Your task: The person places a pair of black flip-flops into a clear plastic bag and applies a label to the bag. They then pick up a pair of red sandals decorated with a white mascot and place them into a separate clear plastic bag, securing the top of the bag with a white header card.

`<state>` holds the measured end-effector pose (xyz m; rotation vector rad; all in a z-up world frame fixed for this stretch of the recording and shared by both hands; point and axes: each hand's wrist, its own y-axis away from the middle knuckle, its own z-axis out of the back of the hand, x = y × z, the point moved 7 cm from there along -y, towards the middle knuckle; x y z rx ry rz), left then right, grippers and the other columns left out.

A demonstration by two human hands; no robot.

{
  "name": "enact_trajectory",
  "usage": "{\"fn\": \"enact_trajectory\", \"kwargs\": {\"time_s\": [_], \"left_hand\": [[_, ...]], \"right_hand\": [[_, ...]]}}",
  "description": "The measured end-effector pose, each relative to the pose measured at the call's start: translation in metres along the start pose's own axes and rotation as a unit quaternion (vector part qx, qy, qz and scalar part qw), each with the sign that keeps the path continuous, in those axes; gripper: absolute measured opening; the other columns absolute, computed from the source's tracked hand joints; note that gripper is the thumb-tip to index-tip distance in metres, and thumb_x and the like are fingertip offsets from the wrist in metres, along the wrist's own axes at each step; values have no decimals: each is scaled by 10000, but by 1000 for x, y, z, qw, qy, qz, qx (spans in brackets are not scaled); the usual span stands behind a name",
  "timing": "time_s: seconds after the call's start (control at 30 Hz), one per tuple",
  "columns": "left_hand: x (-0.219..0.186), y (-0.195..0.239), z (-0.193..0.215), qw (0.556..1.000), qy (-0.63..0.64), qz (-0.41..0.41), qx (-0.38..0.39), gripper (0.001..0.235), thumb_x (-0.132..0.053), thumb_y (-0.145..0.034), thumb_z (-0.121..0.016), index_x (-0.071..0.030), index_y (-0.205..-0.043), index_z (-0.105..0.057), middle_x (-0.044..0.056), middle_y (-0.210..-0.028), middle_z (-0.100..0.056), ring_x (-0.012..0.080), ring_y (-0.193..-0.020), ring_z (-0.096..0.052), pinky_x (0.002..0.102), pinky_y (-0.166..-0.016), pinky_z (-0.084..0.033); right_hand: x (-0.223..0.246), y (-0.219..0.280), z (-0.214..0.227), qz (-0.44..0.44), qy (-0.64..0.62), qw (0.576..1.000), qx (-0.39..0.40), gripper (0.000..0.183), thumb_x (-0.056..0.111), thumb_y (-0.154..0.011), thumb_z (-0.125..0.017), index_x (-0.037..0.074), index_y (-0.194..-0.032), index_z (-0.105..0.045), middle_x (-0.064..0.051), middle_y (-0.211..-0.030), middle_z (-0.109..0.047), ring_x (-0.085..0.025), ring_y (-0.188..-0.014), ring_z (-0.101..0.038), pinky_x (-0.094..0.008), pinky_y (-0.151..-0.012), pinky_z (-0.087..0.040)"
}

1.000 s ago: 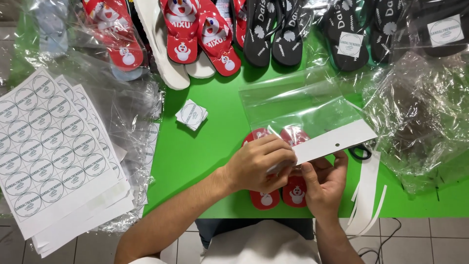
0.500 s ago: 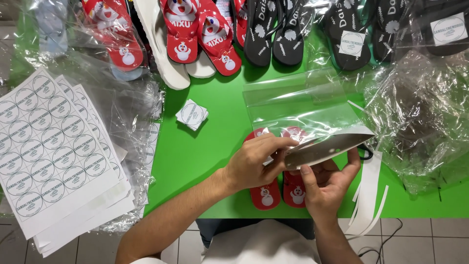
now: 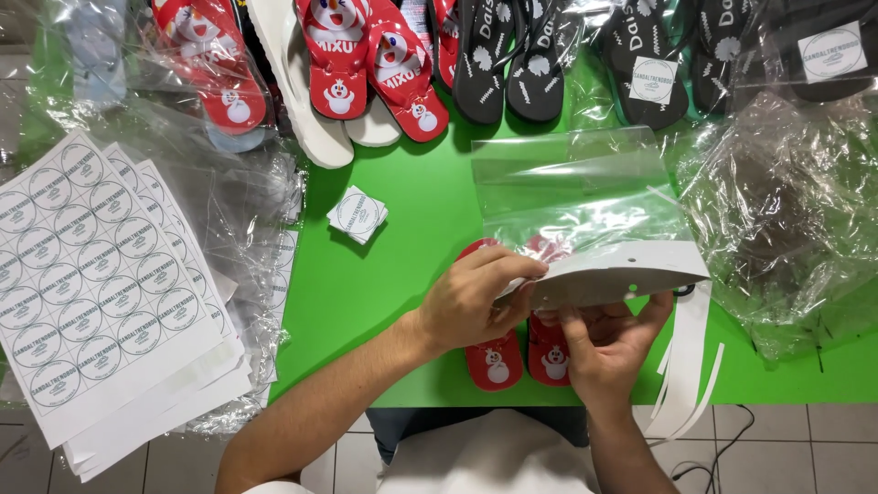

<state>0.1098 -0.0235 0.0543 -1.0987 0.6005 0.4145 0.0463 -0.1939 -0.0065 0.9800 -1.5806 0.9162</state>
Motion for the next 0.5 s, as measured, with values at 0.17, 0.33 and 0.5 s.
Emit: {"fn": "enact_trajectory", "kwargs": {"time_s": [0.17,0.33,0.5], "left_hand": [[-14,6,-9,972,-187,-138,24,205,-104,-1061,-634,-13,-1232,-569,122,-1178,-755,275,-954,-747,399,-805,-557],[-22,10,-12,945,-260,-191,45,427,-234,-1084,-707,-35,-1390,-487,155,-1352,-685,275,-1093,-735,402,-894,-592],[-24,5,-4,935,-303,-184,12,474,-391,-1052,-713,-69,-1356,-543,97,-1238,-682,244,-1024,-711,402,-884,-587]], "right_hand": [[5,1,1,53,2,999,2,809,-115,-896,-679,179,-1484,-208,-173,-1018,-672,-272,-767,-729,-398,-725,-670],[-6,2,25,73,22,994,-77,932,-36,-817,-632,114,-1635,-212,-207,-1386,-540,-304,-1200,-607,-420,-977,-573],[6,-2,18,48,-16,994,-95,889,-72,-823,-523,94,-1624,-175,-281,-1105,-561,-342,-658,-628,-395,-465,-587]]}}
